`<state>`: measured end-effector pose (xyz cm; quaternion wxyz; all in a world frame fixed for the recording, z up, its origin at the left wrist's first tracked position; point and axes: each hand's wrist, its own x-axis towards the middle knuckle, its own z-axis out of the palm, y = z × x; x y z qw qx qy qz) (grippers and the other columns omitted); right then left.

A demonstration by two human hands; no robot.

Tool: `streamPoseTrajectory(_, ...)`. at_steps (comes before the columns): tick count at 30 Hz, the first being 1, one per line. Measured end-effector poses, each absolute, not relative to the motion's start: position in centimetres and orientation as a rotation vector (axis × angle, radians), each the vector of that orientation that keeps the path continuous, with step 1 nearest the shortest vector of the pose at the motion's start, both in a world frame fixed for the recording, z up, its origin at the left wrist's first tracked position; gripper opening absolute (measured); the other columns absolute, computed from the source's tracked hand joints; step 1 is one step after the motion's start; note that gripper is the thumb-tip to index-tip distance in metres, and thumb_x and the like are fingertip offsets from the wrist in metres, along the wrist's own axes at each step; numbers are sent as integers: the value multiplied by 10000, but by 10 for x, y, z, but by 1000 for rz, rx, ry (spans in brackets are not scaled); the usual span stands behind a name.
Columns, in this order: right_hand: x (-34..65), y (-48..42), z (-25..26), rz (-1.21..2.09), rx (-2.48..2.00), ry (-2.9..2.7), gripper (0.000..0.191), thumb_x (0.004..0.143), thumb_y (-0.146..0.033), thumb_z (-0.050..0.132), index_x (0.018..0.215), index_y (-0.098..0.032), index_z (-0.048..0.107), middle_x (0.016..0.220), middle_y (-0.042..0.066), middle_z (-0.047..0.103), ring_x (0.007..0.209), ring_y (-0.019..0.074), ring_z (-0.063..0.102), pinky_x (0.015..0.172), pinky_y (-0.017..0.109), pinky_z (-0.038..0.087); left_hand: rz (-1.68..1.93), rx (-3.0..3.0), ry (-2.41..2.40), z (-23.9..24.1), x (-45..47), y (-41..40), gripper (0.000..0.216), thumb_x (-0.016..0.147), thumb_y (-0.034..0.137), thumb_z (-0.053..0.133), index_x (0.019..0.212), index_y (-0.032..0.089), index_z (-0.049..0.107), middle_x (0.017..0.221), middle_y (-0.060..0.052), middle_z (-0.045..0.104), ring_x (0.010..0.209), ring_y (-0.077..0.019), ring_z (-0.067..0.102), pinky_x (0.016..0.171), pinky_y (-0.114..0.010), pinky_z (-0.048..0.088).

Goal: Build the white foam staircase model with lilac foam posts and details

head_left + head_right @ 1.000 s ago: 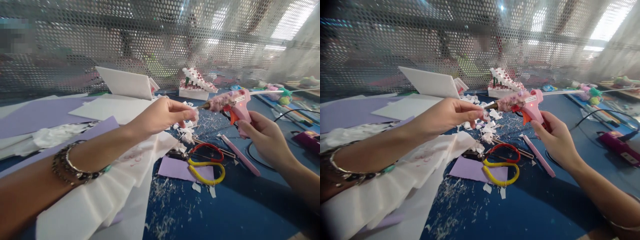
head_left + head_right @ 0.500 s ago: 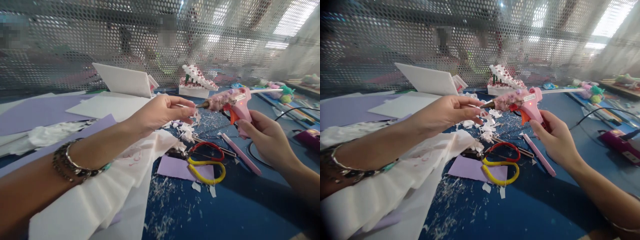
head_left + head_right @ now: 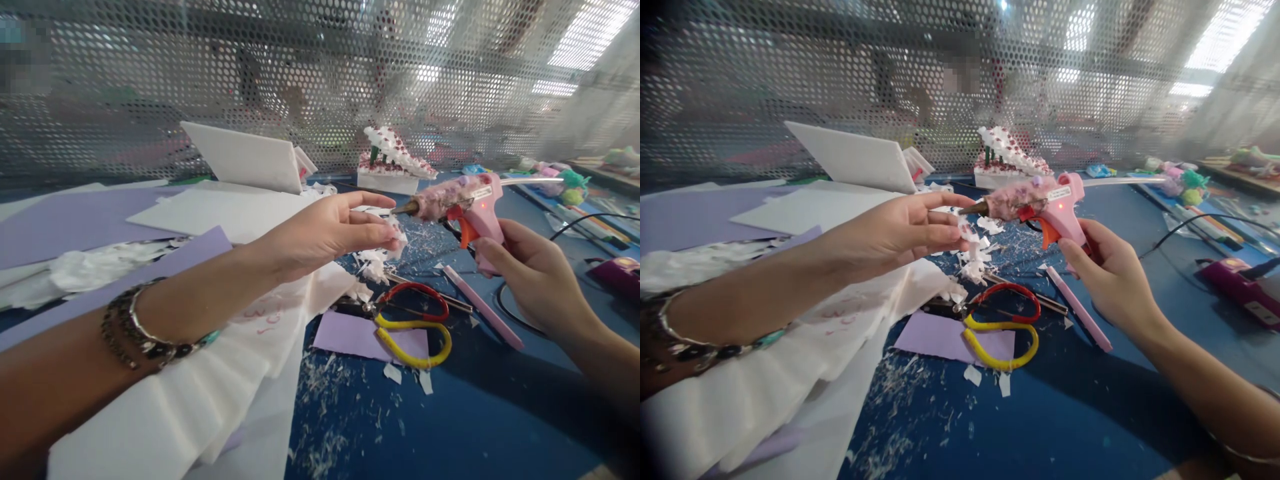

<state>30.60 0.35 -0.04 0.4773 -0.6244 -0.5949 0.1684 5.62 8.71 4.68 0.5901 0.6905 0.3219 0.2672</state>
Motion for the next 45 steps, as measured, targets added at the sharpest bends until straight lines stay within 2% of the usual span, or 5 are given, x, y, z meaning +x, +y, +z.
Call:
streamPoseTrajectory(12,307,4,-1,400,-1518,-1460,211,846,-444,545,874,-240,592,658,-42,507,585,88,444,523,225,344,633,1600,785,51,58,82,565,711,268,658,1235,173,472,977,-48,663,885,-158,663,775,-219,505)
streamPoseTrajectory(17,308,4,-2,420,-1502,-1454,218,841,-451,553,894,-245,597,665,-41,509,589,90,446,526,227,348,620,1679,843,48,59,82,586,745,336,629,1275,193,424,952,-40,669,932,-176,649,751,-223,492)
streamPoseTrajectory(27,311,5,1,404,-1494,-1457,184,845,-419,560,862,-238,586,667,-43,485,594,83,438,540,231,346,707,1718,934,46,52,95,554,723,307,667,1226,175,478,853,-17,645,789,-132,622,720,-232,455)
streamPoseTrajectory(32,312,7,2,406,-1492,-1431,182,839,-411,571,842,-230,585,662,-46,468,584,75,428,539,227,350,733,1788,974,45,47,106,568,734,353,651,1241,172,470,894,-32,642,820,-156,602,715,-249,430)
streamPoseTrajectory(45,327,16,1,357,-1488,-1391,194,833,-407,569,834,-213,580,658,-40,466,569,65,413,524,224,322,861,1965,1178,40,36,153,510,694,280,638,1167,138,510,846,-56,646,771,-163,570,751,-290,401)
